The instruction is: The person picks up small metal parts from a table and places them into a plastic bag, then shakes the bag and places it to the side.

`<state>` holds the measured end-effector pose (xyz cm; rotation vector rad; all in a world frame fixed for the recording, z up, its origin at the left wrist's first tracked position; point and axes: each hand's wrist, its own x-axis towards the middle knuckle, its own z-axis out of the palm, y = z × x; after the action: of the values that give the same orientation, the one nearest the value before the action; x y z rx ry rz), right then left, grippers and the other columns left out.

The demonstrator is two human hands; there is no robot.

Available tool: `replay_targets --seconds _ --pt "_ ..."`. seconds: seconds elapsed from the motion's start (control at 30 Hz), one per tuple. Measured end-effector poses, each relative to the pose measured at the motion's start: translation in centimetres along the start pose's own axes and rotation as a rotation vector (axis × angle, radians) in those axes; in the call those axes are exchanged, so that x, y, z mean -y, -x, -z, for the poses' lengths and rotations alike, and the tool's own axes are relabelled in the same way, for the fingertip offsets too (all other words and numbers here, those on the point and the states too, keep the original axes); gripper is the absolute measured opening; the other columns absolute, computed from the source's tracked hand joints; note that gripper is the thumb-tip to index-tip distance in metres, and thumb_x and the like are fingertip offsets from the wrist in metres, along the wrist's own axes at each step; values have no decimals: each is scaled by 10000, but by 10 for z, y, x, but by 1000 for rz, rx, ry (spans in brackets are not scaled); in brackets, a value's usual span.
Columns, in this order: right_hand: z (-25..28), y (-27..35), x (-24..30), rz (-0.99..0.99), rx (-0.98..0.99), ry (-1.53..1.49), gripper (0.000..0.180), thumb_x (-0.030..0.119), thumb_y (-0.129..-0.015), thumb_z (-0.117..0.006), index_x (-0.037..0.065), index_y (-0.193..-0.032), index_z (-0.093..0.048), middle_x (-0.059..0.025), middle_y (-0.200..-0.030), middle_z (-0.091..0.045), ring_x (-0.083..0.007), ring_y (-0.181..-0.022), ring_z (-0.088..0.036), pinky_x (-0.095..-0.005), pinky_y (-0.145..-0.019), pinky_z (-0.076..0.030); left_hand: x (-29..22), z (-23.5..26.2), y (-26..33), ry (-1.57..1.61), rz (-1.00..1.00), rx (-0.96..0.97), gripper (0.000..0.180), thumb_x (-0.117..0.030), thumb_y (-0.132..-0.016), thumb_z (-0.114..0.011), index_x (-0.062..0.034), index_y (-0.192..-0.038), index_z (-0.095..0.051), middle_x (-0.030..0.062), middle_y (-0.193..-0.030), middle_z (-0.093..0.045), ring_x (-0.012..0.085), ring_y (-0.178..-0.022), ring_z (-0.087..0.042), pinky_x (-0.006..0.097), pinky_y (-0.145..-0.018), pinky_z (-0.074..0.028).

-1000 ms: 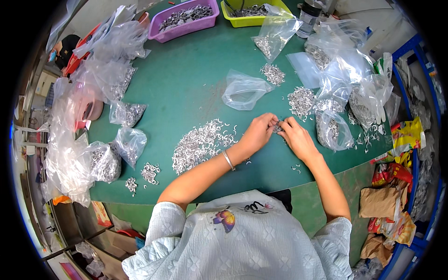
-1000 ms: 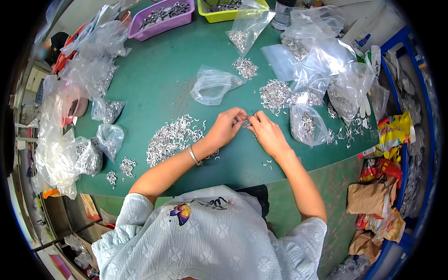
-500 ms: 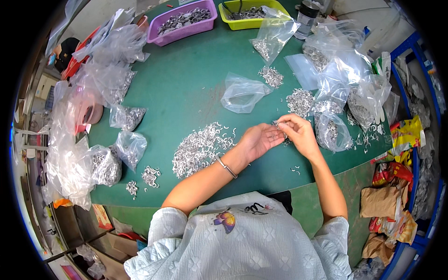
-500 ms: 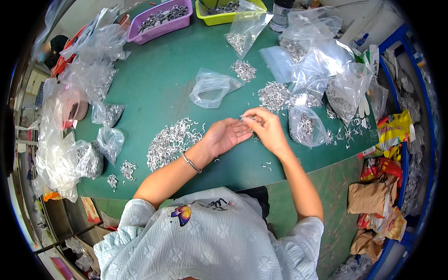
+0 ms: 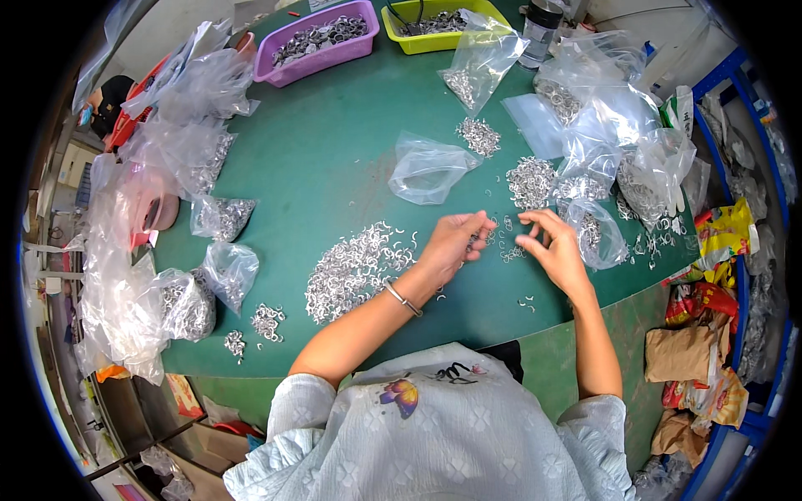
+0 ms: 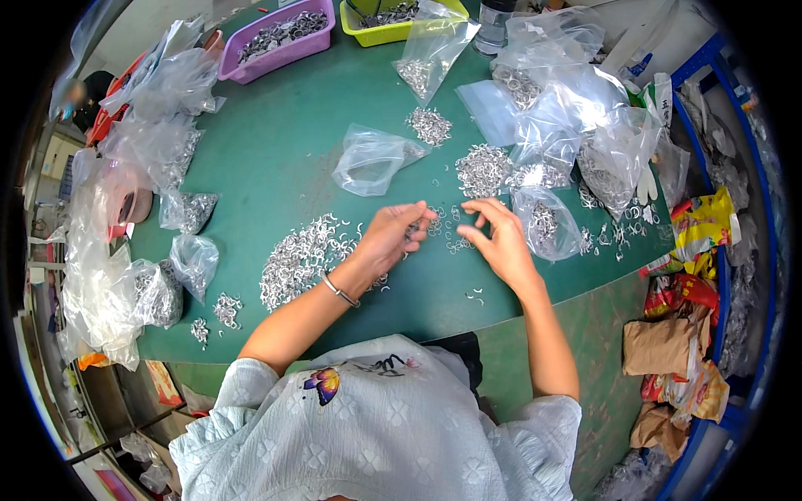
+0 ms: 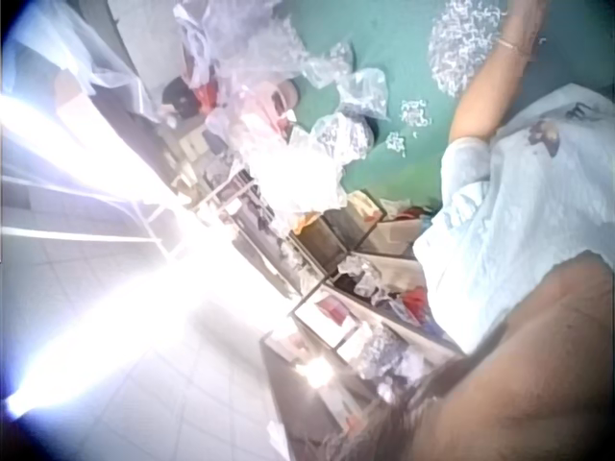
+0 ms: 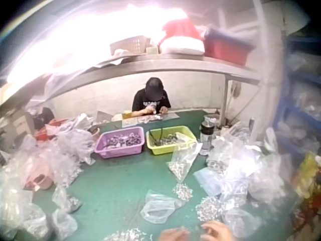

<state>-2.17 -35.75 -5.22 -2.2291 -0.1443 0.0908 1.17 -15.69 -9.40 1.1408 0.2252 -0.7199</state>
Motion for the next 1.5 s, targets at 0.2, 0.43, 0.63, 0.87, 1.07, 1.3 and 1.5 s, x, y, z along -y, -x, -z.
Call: replay_targets --seconds 0.2,0.43,0.63,0.87,1.07,1.3,1.5 --pt "-23 10 -20 124 0 293 509 93 -697 -772 12 -1155 -565 -110 -1079 -509 -242 -778 -525 -338 -719 -461 -2 10 -16 -504 -247 -55 231 -212 -961 -522 -4 -984 -619 -30 -673 -482 65 -507 -413 213 -449 -322" --pt "-30 -2 -42 104 71 134 423 124 -738 -752 24 -1112 -581 -124 -995 -530 -300 -823 -573 -386 -717 -468 -14 18 14 400 56 7 235 -151 -988 -439 31 -1112 -521 28 -782 -504 83 -604 -436 198 -461 -334" --pt "-37 -5 -6 234 -166 199 399 150 -772 -731 4 -1106 -571 -128 -951 -551 -263 -837 -578 -348 -720 -470 -42 23 18 867 -166 -391 250 -80 -965 -389 62 -1140 -495 128 -1013 -535 206 -907 -543 327 -834 -476" --pt "-74 -64 24 -16 -155 -212 290 235 -861 -654 -30 -954 -584 -140 -756 -626 -226 -639 -610 -361 -590 -466 -47 26 -22 867 -316 -360 348 -35 -891 -413 66 -1223 -442 174 -1251 -470 274 -1216 -424 438 -1095 -269" --pt "-82 -99 33 -50 -127 -154 315 236 -896 -586 -29 -726 -601 -134 -602 -617 -196 -510 -582 -351 -519 -449 -55 28 -30 731 -469 -133 534 1 -845 -394 84 -1365 -304 191 -1471 -277 263 -1404 -197 441 -1152 -99" --pt "-48 -96 33 8 206 -402 225 166 -923 -558 -34 -862 -641 -52 -723 -631 -76 -591 -548 -227 -556 -449 -62 34 -18 74 -634 -153 506 7 -903 -410 128 -1377 -281 242 -1480 -274 299 -1386 -284 395 -1122 -285" --pt "-26 -65 -12 149 -35 -15 246 98 -904 -559 -36 -1104 -609 -159 -1020 -657 -270 -945 -625 -354 -842 -478 -51 36 6 41 -477 -324 392 -8 -913 -460 110 -1284 -415 168 -1264 -534 204 -1135 -553 278 -892 -480"
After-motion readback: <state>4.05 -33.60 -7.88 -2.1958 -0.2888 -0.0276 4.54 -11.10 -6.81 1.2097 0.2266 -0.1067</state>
